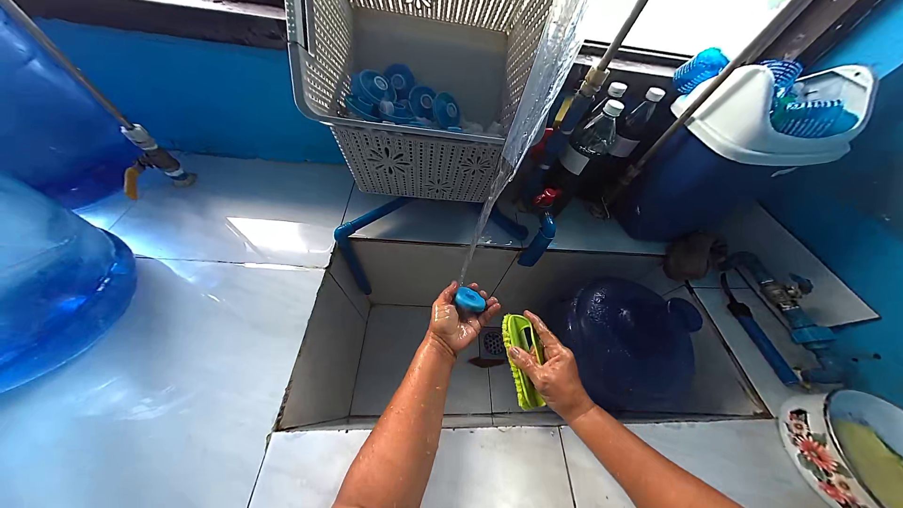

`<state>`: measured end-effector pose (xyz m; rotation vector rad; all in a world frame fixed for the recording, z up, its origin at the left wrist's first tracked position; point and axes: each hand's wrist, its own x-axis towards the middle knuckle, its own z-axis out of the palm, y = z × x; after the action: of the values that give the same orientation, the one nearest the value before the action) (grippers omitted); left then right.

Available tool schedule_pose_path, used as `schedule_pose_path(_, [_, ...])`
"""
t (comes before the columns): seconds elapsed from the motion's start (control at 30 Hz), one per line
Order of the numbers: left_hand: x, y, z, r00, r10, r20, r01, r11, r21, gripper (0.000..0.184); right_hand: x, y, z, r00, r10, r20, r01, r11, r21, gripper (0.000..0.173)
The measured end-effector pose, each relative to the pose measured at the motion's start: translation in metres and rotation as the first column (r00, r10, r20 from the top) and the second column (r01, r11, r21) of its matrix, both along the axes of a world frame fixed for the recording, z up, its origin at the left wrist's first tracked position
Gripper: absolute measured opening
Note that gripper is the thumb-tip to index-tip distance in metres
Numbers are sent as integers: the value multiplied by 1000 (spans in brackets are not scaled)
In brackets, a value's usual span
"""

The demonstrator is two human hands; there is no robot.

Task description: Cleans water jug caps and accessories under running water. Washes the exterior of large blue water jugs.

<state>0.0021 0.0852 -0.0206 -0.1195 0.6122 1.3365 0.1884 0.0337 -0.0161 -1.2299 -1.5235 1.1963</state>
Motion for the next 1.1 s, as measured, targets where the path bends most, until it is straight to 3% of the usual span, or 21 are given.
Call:
schedule_pose_path(0.13, [4, 1, -4, 989, -5, -146, 1, 1000, -29, 49, -5, -4, -14, 990, 45, 133, -88, 936, 342, 65])
schedule_pose_path(0.2, [17, 2, -7, 916, 57, -397, -87, 995, -57, 41, -12, 2, -15, 955, -6, 298, -154, 847, 508, 58])
schedule_pose_path(0.27, [34, -4, -10, 757, 148, -636, -155, 987, 45, 34, -32, 16, 1, 896, -55, 440, -211, 820, 532, 53])
schedule_pose_path(0.33, [49, -9, -14, 685, 197, -701, -142, 980, 136, 33, -52, 44, 26, 882, -70, 466, -185, 858, 479, 56])
schedule_pose_path(0.4, [49, -8, -15, 665, 219, -714, -185, 975, 126, 31, -64, 58, 29, 886, -61, 459, -182, 867, 465, 63])
schedule_pose_path(0.5, [17, -6, -8, 627, 211, -750, -199, 974, 108, 35, -68, 29, 11, 887, 48, 460, -259, 876, 408, 62])
schedule_pose_path(0.6, [24, -7, -12, 652, 196, -733, -134, 981, 143, 31, -72, 46, 38, 861, 93, 501, -253, 931, 262, 59])
schedule_pose_path(0.67, [44, -4, -17, 670, 200, -715, -137, 980, 146, 26, -72, 68, 47, 870, 42, 491, -202, 939, 278, 63])
schedule_pose_path(0.8, [20, -8, -4, 680, 179, -711, -142, 984, 111, 35, -65, 27, 18, 875, 117, 470, -259, 933, 249, 64])
schedule_pose_path(0.9, [34, -12, -14, 692, 142, -708, -66, 989, 134, 32, -68, 53, 49, 842, 143, 521, -224, 970, 97, 61])
schedule_pose_path(0.97, [50, -12, -23, 691, 142, -709, -37, 986, 162, 30, -65, 78, 52, 861, 83, 501, -163, 979, 118, 65])
schedule_pose_path(1.1, [25, -10, -16, 763, 171, -624, -114, 985, 131, 29, -66, 29, 22, 867, 125, 482, -256, 942, 216, 65])
